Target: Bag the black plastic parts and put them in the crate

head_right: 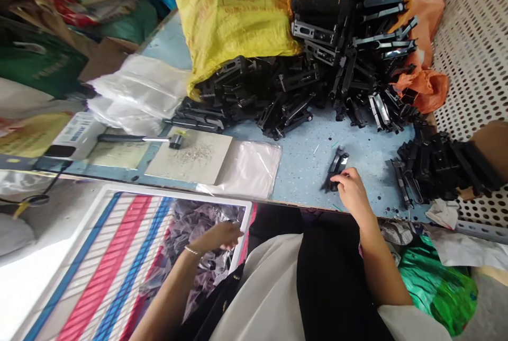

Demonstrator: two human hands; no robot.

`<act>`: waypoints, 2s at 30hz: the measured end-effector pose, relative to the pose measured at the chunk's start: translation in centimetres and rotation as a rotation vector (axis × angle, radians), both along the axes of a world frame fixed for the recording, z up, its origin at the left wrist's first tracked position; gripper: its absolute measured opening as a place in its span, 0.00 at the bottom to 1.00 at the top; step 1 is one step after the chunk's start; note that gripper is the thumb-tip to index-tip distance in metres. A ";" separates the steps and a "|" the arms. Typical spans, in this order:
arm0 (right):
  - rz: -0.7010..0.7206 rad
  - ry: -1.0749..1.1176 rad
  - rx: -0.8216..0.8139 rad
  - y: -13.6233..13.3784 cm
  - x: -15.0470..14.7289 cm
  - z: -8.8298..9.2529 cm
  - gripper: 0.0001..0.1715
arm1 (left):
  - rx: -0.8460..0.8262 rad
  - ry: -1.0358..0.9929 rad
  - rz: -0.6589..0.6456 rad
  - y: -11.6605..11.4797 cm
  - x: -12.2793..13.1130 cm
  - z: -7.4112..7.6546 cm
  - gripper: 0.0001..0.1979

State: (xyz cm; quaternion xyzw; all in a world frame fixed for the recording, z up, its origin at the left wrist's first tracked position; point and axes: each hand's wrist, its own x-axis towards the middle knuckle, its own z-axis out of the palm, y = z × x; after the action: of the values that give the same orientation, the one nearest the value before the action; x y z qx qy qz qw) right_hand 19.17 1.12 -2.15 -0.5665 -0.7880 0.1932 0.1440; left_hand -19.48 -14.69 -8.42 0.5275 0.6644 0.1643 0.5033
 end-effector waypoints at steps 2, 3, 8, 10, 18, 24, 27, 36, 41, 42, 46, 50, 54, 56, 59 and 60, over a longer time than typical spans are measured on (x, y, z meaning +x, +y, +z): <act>-0.024 0.019 -0.030 -0.2 -0.2 0.4 0.18 | 0.067 -0.001 -0.037 2.6 1.1 1.4 0.17; -0.037 0.016 -0.035 -0.3 -0.3 0.6 0.16 | 0.193 0.054 -0.020 4.1 2.1 2.1 0.17; -0.143 -0.075 -0.039 -0.9 0.2 0.3 0.20 | 0.647 0.499 0.152 10.6 6.5 3.3 0.10; -0.193 -0.119 -0.083 -1.0 0.9 -0.2 0.21 | 0.589 0.476 0.186 11.9 5.8 2.9 0.09; -0.282 0.733 -0.655 -1.2 -2.7 -0.4 0.19 | 0.298 -0.152 0.507 11.5 1.6 2.6 0.14; -0.172 1.318 -1.387 -4.3 -8.6 -0.9 0.16 | 0.319 -0.323 0.615 11.6 2.8 2.2 0.16; -0.199 1.456 -1.687 -5.2 -10.4 -2.1 0.17 | 0.386 -0.317 0.623 11.5 2.9 1.8 0.18; -0.296 1.610 -1.976 -4.4 -13.0 -3.4 0.24 | 0.800 0.361 0.151 8.9 2.6 3.8 0.23; -0.269 1.724 -1.976 -4.1 -13.1 -2.8 0.24 | 0.961 0.265 0.080 7.2 4.4 5.9 0.24; -0.268 1.770 -1.936 -4.0 -12.8 -2.8 0.23 | 0.965 0.276 0.098 6.9 4.5 6.0 0.23; -0.242 1.830 -1.877 -4.0 -11.7 -2.8 0.23 | 0.880 0.466 0.081 6.8 4.3 5.0 0.25; -0.230 1.756 -1.944 -4.8 -11.2 -2.5 0.21 | 0.886 0.496 0.059 7.8 5.1 4.0 0.34; -0.233 1.783 -1.894 -5.1 -11.1 -2.5 0.20 | 0.954 0.390 0.082 7.7 7.0 4.9 0.38; -0.212 1.775 -1.866 -5.0 -10.9 -2.7 0.19 | 0.998 0.332 0.031 7.1 7.9 5.5 0.38; -0.167 1.690 -1.795 -4.9 -10.6 -3.2 0.12 | 1.048 0.244 -0.079 6.3 8.6 6.1 0.38; -0.161 1.664 -1.763 -4.9 -10.4 -3.3 0.10 | 1.056 0.222 -0.094 6.2 8.5 6.3 0.38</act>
State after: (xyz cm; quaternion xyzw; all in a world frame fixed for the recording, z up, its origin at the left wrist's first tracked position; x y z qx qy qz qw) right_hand 8.77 -3.75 -5.43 -0.2202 -0.0156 0.9580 0.1827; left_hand -10.94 -8.51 -2.10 0.7519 0.5164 0.3966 0.1031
